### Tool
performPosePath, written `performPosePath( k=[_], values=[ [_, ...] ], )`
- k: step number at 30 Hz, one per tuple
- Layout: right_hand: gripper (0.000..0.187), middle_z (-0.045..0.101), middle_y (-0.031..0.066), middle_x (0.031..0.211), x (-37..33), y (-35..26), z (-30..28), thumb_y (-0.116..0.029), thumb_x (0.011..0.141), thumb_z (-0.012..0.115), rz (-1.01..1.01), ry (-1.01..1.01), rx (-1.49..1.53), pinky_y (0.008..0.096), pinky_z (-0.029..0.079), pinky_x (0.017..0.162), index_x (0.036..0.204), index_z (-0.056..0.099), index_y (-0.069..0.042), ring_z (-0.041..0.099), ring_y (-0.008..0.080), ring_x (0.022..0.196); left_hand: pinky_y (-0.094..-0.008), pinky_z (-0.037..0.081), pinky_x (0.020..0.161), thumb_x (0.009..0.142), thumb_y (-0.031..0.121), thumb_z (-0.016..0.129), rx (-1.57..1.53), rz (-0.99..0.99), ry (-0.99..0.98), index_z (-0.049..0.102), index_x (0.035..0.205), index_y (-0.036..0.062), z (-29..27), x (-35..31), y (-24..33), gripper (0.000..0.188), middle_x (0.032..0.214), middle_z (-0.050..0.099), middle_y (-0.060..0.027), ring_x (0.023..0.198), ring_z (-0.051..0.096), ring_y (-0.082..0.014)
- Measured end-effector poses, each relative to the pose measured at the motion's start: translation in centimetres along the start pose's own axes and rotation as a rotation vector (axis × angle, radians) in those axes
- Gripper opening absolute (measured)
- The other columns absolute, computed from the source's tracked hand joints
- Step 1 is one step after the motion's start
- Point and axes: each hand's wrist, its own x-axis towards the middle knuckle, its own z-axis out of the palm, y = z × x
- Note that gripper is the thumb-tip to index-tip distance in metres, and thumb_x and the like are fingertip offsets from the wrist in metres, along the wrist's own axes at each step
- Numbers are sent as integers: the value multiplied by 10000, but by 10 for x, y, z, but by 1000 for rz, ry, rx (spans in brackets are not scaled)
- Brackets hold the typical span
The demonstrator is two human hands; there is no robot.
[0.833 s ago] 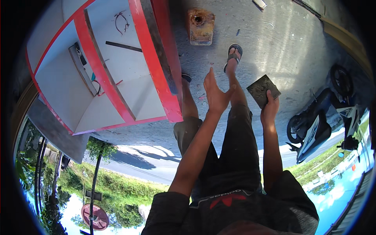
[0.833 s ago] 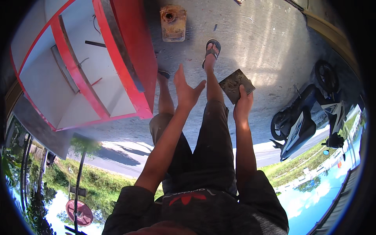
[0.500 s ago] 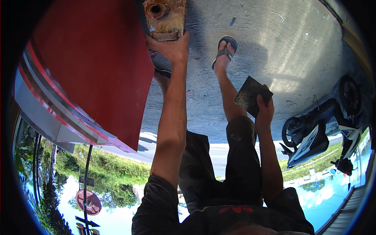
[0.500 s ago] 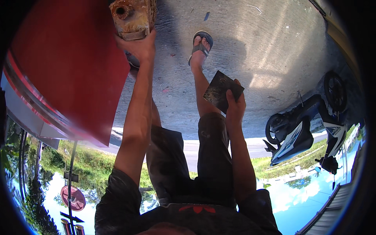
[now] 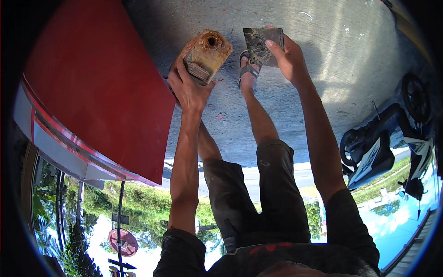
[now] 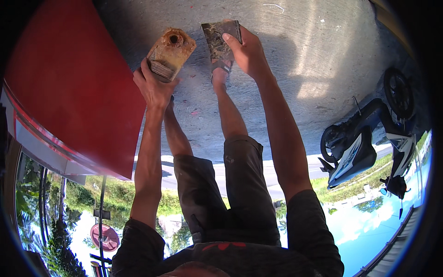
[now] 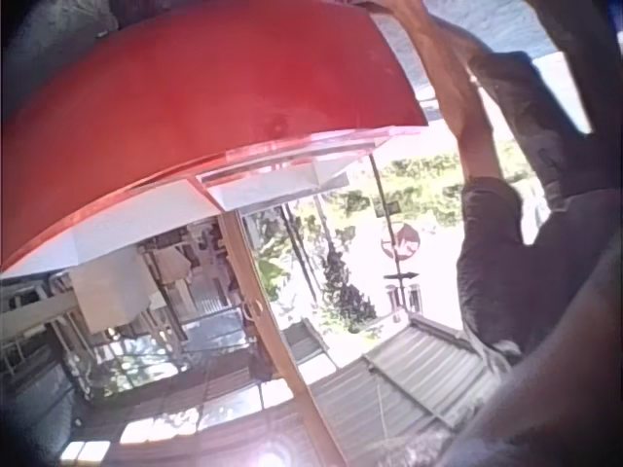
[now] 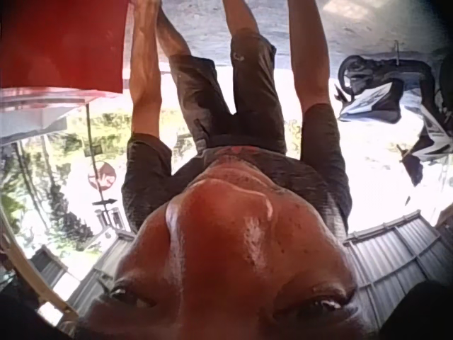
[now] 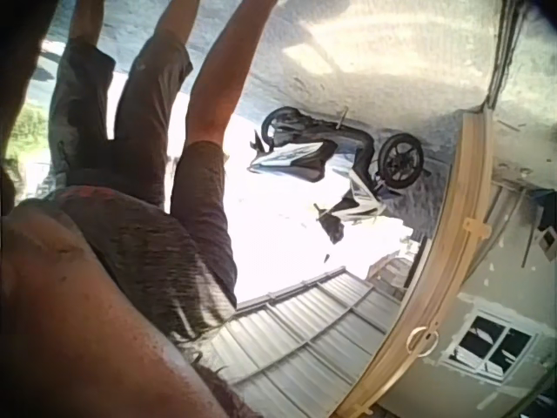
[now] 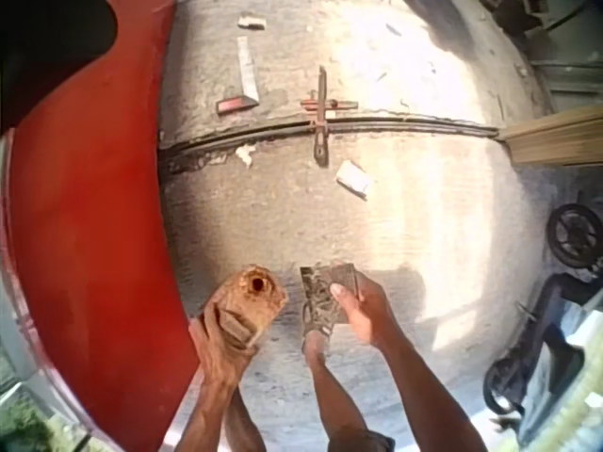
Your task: Applying and trimming laminate edge strips on a white cabinet using a putty knife and adhesive.
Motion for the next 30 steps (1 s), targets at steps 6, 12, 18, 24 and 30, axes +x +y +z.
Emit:
performPosePath(
  k=[6, 12, 18, 24, 30],
  values=[
    [328, 721, 235, 1059, 49, 40, 16, -305, 1008, 632, 52, -45, -292, 461, 519, 911, 1197, 668, -39, 688, 401, 1028, -547, 401, 1042, 496, 159, 1009, 22, 114, 32, 338, 1517, 64, 21, 6, 23, 1225, 1329, 413, -251, 1221, 440, -451],
    [338, 718, 254, 1065, 44, 48, 28, -301, 1002, 631, 129, -5, -261, 480, 516, 913, 1185, 659, -18, 678, 440, 1050, -550, 370, 1050, 539, 150, 960, 72, 134, -10, 357, 1512, 91, 21, 24, 36, 1146, 1317, 440, -233, 1207, 438, -435],
    [364, 729, 226, 1091, 49, 64, 17, -322, 1031, 620, 178, 17, -352, 451, 518, 919, 1212, 652, -8, 692, 366, 1042, -566, 374, 1001, 525, 184, 977, 138, 194, -32, 361, 1502, 86, 31, 27, 49, 1159, 1264, 442, -226, 1159, 459, -432],
    [389, 713, 260, 1076, 46, 80, 6, -346, 1016, 623, 190, 7, -315, 488, 512, 932, 1184, 650, 4, 680, 424, 1058, -547, 370, 983, 535, 200, 971, 206, 220, -43, 358, 1504, 81, 42, 23, 56, 1153, 1259, 441, -231, 1145, 463, -420],
    [385, 711, 255, 1080, 41, 88, 4, -353, 1014, 624, 215, 8, -312, 492, 513, 925, 1180, 653, -7, 676, 422, 1064, -550, 353, 995, 539, 186, 957, 245, 223, -63, 353, 1504, 78, 49, 20, 61, 1144, 1257, 447, -236, 1143, 463, -422]
  ],
)
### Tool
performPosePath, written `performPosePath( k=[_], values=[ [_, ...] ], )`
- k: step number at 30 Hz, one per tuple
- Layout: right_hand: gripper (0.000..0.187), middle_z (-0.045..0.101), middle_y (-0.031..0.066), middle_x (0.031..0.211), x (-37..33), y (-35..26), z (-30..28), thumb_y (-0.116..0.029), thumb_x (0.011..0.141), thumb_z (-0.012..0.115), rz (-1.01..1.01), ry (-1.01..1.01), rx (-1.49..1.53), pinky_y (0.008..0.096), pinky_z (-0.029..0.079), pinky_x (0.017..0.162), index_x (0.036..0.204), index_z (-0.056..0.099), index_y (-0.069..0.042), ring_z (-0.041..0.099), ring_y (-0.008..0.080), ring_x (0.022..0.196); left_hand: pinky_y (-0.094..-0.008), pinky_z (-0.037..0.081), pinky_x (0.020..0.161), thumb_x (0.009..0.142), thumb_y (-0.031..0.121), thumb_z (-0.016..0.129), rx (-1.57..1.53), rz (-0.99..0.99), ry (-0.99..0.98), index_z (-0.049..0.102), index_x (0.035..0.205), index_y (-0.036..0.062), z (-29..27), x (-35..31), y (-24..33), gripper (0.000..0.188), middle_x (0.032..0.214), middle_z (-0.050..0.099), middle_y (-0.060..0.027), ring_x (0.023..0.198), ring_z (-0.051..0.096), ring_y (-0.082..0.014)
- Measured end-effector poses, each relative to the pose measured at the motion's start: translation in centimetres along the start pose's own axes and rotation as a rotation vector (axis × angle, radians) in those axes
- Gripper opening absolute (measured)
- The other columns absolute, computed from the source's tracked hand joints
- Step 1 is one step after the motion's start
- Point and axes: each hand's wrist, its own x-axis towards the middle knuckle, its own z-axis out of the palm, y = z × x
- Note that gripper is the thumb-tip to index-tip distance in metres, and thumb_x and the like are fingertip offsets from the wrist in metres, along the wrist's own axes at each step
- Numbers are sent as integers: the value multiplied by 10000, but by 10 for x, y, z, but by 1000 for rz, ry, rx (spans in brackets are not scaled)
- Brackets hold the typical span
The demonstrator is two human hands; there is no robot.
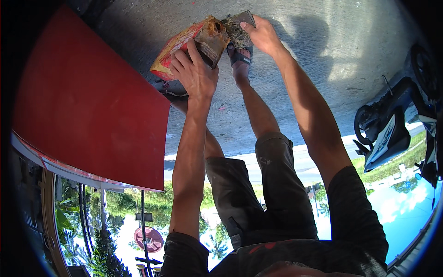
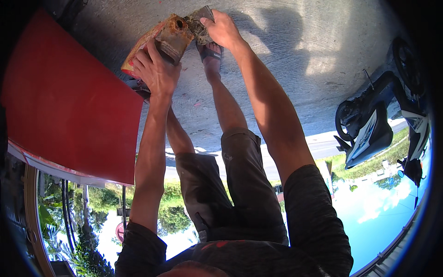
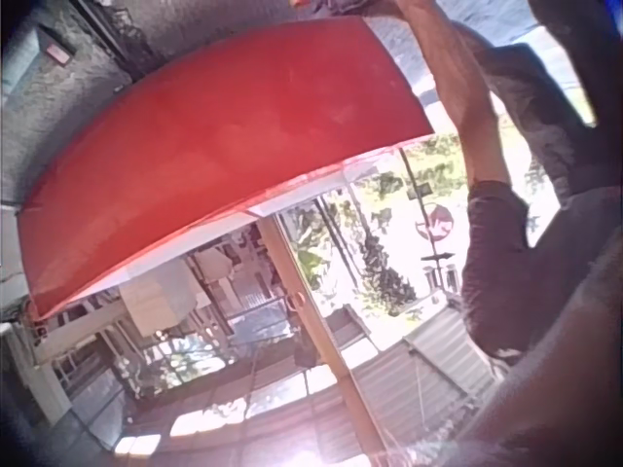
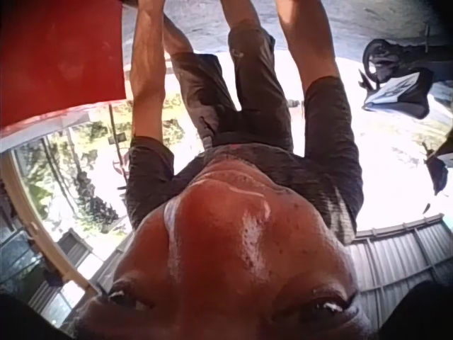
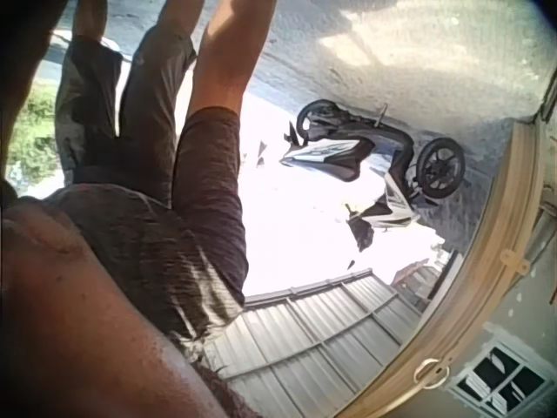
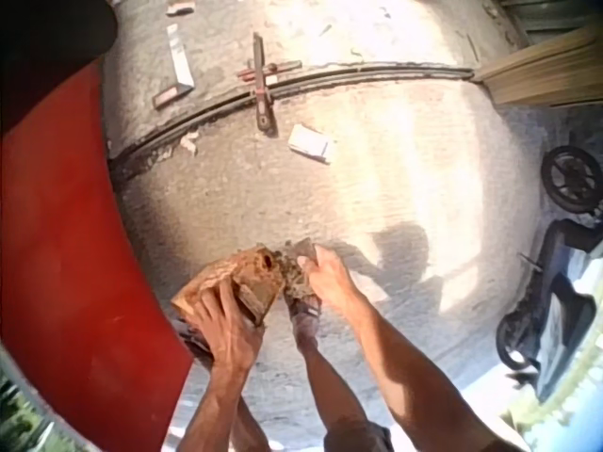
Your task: Applying and trimming laminate edge strips on a white cabinet using a putty knife and adhesive.
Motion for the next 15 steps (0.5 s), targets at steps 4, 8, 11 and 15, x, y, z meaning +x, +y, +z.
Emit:
performPosePath(
  k=[4, 8, 11, 15],
  values=[
    [385, 710, 257, 1073, 2, 8, -1, -356, 1013, 624, -24, 8, -6, 497, 512, 924, 1166, 653, -5, 672, 426, 1069, -563, 338, 1019, 539, 180, 945, -4, 15, -9, 355, 1501, 78, 4, 1, 4, 1133, 1264, 453, -249, 1190, 455, -444],
    [384, 710, 254, 1068, 3, 8, 0, -357, 1013, 624, -32, 4, -22, 498, 512, 921, 1166, 651, -6, 674, 426, 1066, -569, 330, 1035, 542, 173, 936, 7, 3, 3, 358, 1497, 78, 6, 1, 4, 1121, 1271, 452, -255, 1221, 445, -456],
    [387, 709, 254, 1068, 2, 9, 1, -358, 1013, 624, -32, 0, 2, 497, 511, 920, 1167, 646, -3, 675, 427, 1056, -570, 324, 1045, 553, 160, 926, 13, -16, -13, 358, 1496, 77, 5, 1, 5, 1104, 1271, 453, -255, 1224, 443, -457],
    [396, 707, 257, 1056, 5, 14, 0, -362, 1015, 624, -31, 12, 4, 497, 508, 912, 1157, 640, 7, 676, 424, 1034, -574, 320, 1047, 558, 150, 918, -16, -12, -22, 356, 1496, 72, 7, 4, 10, 1096, 1263, 453, -255, 1223, 441, -461]
  ],
)
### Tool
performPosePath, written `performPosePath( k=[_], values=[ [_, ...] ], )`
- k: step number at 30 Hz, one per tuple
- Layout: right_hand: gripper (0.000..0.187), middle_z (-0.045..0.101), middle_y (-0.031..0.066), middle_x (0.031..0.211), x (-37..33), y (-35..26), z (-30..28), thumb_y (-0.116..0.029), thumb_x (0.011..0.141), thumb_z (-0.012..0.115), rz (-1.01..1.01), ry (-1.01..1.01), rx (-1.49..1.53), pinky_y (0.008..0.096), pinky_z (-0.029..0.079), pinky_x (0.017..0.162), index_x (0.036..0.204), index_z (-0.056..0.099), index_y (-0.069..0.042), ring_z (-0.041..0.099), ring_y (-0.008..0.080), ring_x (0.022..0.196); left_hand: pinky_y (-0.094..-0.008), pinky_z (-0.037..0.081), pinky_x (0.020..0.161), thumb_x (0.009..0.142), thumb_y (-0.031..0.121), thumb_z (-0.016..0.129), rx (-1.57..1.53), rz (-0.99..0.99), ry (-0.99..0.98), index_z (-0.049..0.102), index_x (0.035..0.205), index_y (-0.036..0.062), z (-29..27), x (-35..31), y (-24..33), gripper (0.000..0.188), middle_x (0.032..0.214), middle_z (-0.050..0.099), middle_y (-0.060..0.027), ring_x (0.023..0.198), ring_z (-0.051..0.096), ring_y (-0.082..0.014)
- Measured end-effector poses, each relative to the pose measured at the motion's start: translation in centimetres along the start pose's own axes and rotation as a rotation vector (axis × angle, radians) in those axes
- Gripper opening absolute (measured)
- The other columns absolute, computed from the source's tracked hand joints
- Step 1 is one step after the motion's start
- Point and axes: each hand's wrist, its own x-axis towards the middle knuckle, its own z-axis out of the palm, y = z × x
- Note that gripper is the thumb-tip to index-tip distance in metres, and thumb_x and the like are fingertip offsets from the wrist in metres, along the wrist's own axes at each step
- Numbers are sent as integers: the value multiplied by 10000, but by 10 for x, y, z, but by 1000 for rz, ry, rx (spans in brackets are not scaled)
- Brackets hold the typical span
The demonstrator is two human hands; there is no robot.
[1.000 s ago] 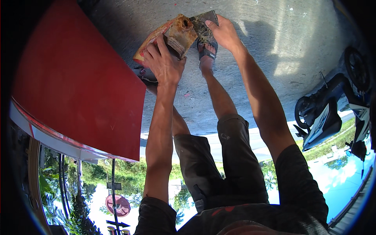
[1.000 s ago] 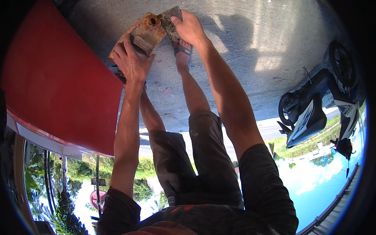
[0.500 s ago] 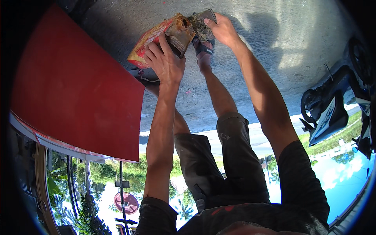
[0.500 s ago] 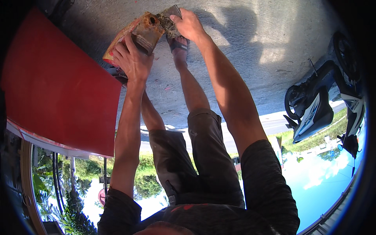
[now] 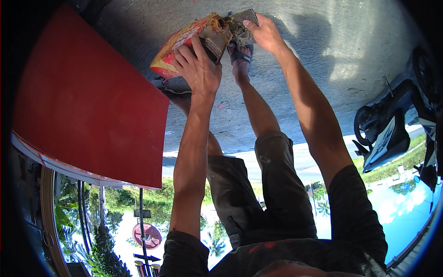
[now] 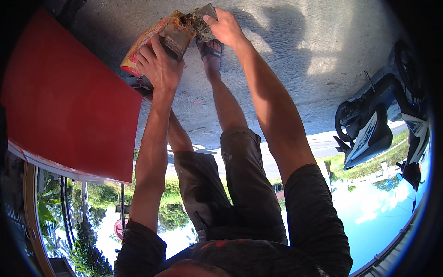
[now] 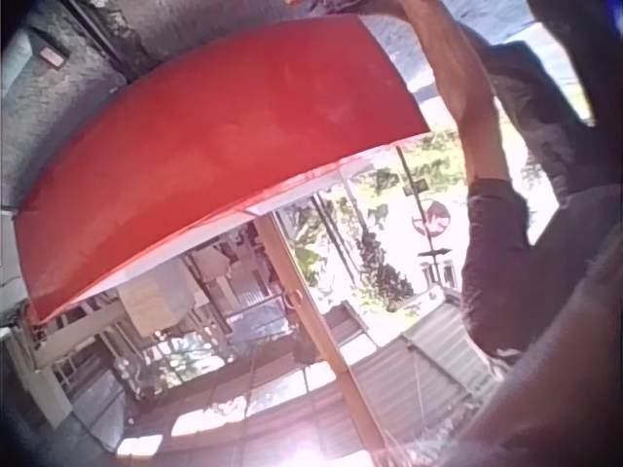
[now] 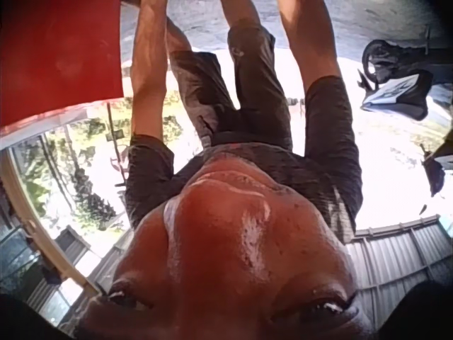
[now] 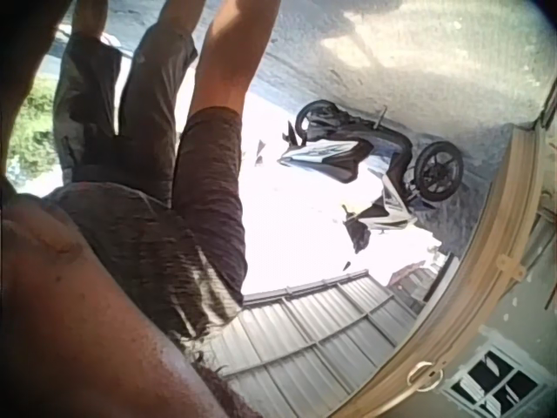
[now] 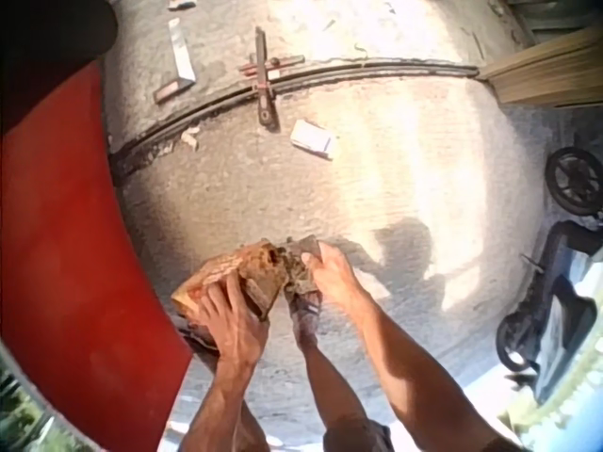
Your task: Applying and trimming laminate edge strips on a white cabinet using a putty knife and adhesive.
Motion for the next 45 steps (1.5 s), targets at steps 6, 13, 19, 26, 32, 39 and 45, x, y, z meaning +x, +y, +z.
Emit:
performPosePath(
  k=[6, 13, 19, 26, 32, 39, 45],
  values=[
    [396, 703, 263, 1042, 0, 2, 2, -358, 1018, 621, -12, 0, 6, 497, 507, 902, 1150, 634, 15, 678, 422, 1022, -585, 315, 1048, 567, 135, 905, -10, 2, 13, 352, 1497, 68, 2, -1, -1, 1084, 1255, 450, -257, 1224, 436, -467],
    [385, 701, 277, 1042, -6, -10, 1, -342, 1018, 615, -54, 32, -1, 515, 503, 903, 1158, 628, 16, 666, 458, 1037, -589, 314, 1054, 569, 132, 905, -44, -30, 25, 343, 1507, 72, 2, -7, -3, 1095, 1271, 446, -268, 1237, 433, -475],
    [382, 728, 208, 1003, -7, -21, 5, -334, 1050, 597, -12, 54, -150, 461, 518, 841, 1256, 626, -13, 699, 340, 937, -604, 295, 1083, 559, 136, 918, -70, -52, 64, 315, 1537, 81, 9, -16, -7, 1150, 1329, 425, -308, 1285, 407, -504],
    [312, 710, 199, 863, -3, -43, 8, -303, 1037, 623, -84, 86, -137, 429, 521, 765, 1173, 664, -25, 699, 265, 827, -598, 296, 1082, 564, 138, 925, -113, -75, 127, 325, 1541, 82, 10, -22, -10, 1148, 1345, 411, -317, 1271, 409, -496],
    [203, 682, 290, 964, 0, -69, 16, -186, 986, 603, -196, 193, -206, 551, 500, 810, 1083, 642, -13, 644, 514, 987, -583, 295, 1081, 577, 133, 923, -159, -104, 131, 344, 1538, 85, 9, -27, -17, 1124, 1361, 393, -317, 1234, 414, -480],
    [178, 680, 283, 948, -1, -107, 23, -170, 982, 605, -377, 210, -55, 519, 510, 786, 1050, 638, -9, 650, 498, 959, -549, 315, 1063, 541, 127, 956, -182, -105, 188, 348, 1528, 102, 8, -41, -26, 1159, 1370, 362, -288, 1237, 393, -456],
    [193, 677, 290, 937, -21, -132, 34, -161, 982, 592, -425, 187, -30, 522, 510, 780, 1067, 634, 7, 658, 483, 941, -551, 321, 1061, 527, 114, 964, -249, -164, 224, 346, 1520, 94, 10, -55, -35, 1170, 1380, 345, -288, 1244, 383, -461]
  ],
)
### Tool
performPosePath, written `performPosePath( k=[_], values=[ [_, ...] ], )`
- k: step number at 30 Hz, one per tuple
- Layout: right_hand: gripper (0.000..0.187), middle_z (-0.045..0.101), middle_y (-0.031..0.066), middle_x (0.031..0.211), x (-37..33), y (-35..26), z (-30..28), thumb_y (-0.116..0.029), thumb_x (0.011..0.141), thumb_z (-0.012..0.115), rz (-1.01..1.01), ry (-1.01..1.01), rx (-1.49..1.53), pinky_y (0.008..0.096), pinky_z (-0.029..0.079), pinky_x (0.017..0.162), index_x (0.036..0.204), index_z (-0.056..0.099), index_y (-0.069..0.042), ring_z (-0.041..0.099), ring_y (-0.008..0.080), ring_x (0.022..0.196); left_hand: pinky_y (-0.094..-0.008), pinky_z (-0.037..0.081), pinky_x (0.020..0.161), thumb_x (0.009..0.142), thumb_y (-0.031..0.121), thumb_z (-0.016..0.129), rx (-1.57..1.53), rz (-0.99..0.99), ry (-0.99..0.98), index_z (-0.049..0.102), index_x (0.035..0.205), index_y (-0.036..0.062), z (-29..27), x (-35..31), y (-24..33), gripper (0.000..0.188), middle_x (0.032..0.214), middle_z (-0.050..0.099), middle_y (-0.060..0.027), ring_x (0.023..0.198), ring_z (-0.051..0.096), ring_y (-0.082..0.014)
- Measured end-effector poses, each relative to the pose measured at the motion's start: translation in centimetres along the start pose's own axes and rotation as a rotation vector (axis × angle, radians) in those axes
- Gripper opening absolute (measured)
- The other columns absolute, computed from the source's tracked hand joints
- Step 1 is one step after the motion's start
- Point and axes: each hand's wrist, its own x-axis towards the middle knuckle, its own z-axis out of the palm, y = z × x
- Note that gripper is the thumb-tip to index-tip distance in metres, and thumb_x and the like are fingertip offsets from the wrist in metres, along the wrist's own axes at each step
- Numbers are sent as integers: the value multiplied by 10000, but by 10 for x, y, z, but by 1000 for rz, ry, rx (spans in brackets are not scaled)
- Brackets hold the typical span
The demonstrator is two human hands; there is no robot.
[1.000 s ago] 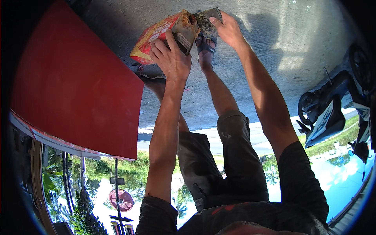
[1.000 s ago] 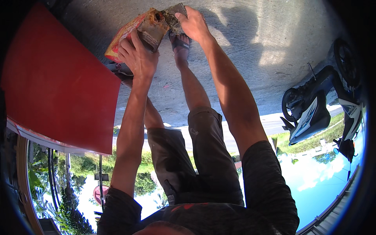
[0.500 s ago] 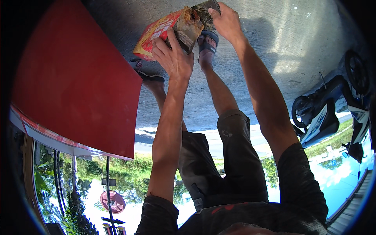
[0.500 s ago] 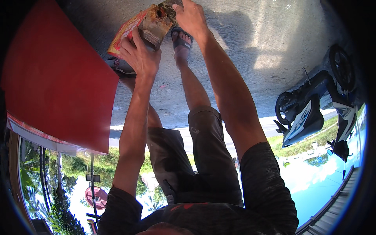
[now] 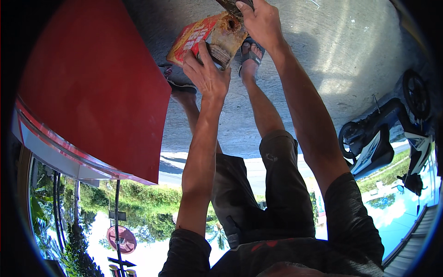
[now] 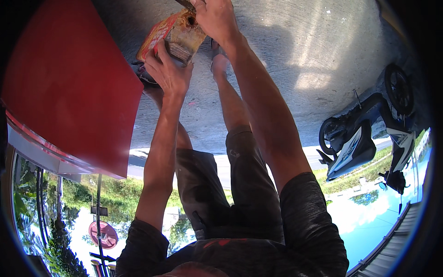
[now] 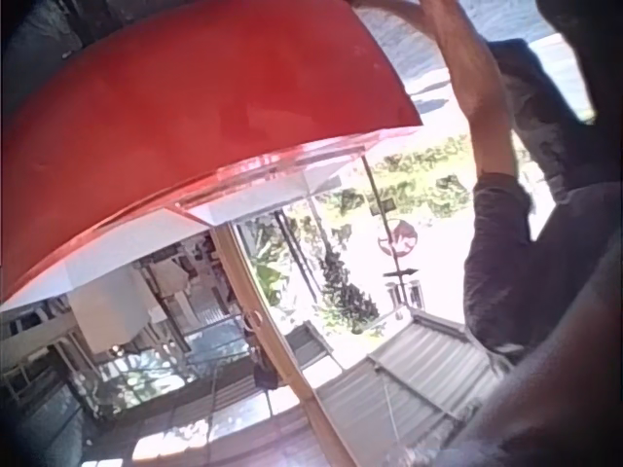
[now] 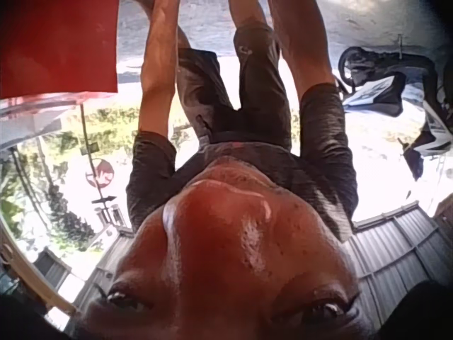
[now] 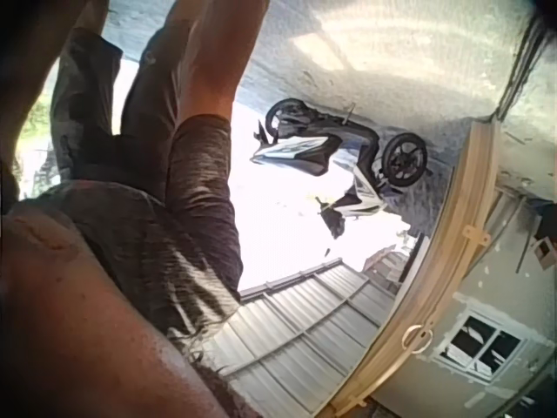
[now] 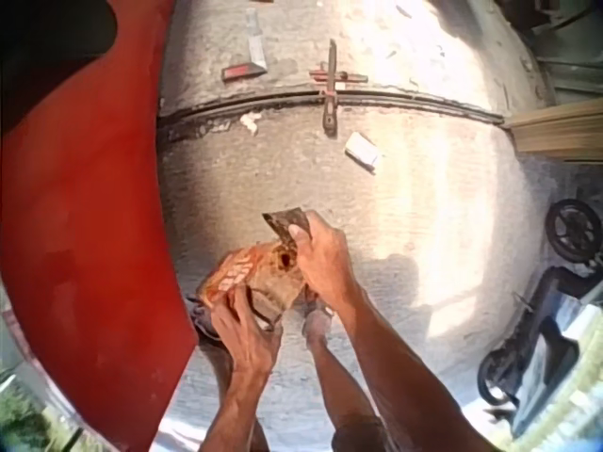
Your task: Applying and trimming laminate edge strips on a white cabinet using a putty knife and adhesive.
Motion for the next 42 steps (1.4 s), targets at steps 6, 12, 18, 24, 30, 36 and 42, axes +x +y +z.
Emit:
performPosePath(
  k=[6, 12, 18, 24, 30, 36, 42],
  values=[
    [350, 727, 233, 1020, -32, -12, 18, -256, 1010, 670, 88, -186, 262, 359, 541, 868, 1211, 635, 28, 708, 247, 977, -557, 333, 1058, 534, 110, 959, -37, -67, 30, 346, 1517, 61, -9, -16, -28, 1160, 1387, 351, -306, 1246, 387, -490],
    [395, 581, 192, 1389, -45, -18, -26, -136, 1077, 549, 251, 47, 1166, 426, 520, 1048, 1421, 458, 37, 612, 263, 1232, -574, 372, 1037, 536, 53, 898, -220, -88, 104, 382, 1466, 31, -11, 28, 2, 1064, 1295, 406, -285, 1222, 406, -490],
    [509, 562, 215, 1418, -91, 48, -142, -186, 1064, 588, 319, 181, 1059, 447, 473, 1114, 1476, 411, 56, 586, 290, 1278, -526, 390, 1072, 525, 10, 889, -420, -248, 222, 299, 1495, 33, 2, 45, 34, 1136, 1319, 369, -272, 1236, 387, -467],
    [475, 560, 192, 1434, -118, 35, -197, -186, 1062, 596, 427, 189, 872, 425, 461, 1128, 1454, 464, 46, 577, 274, 1294, -472, 393, 1183, 569, -17, 886, -719, -281, 204, 226, 1557, 74, 36, 52, 44, 1192, 1464, 283, -244, 1386, 361, -490],
    [471, 566, 195, 1427, -131, 6, -175, -195, 1069, 579, 390, 55, 975, 416, 473, 1105, 1460, 465, 42, 587, 277, 1280, -431, 410, 1178, 654, -55, 854, -606, -304, -43, -4, 1640, 89, 42, -2, 52, 1314, 1591, 177, -274, 1396, 412, -482],
    [463, 536, 203, 1451, -148, -48, -110, -139, 1088, 507, 357, -95, 1199, 451, 450, 1138, 1500, 403, 46, 553, 302, 1322, -455, 408, 1146, 815, 258, 810, -685, -216, -380, 265, 1591, 3, -57, -87, 42, 982, 1511, 445, -281, 1421, 431, -408],
    [503, 535, 209, 1448, -186, -123, -82, -111, 1066, 532, 343, -59, 1207, 463, 469, 1114, 1521, 373, 33, 562, 314, 1313, -387, 566, 910, 867, 260, 820, -983, -31, -740, 624, 1381, 62, -231, -190, 5, 585, 1198, 719, -166, 1039, 721, -290]
  ],
)
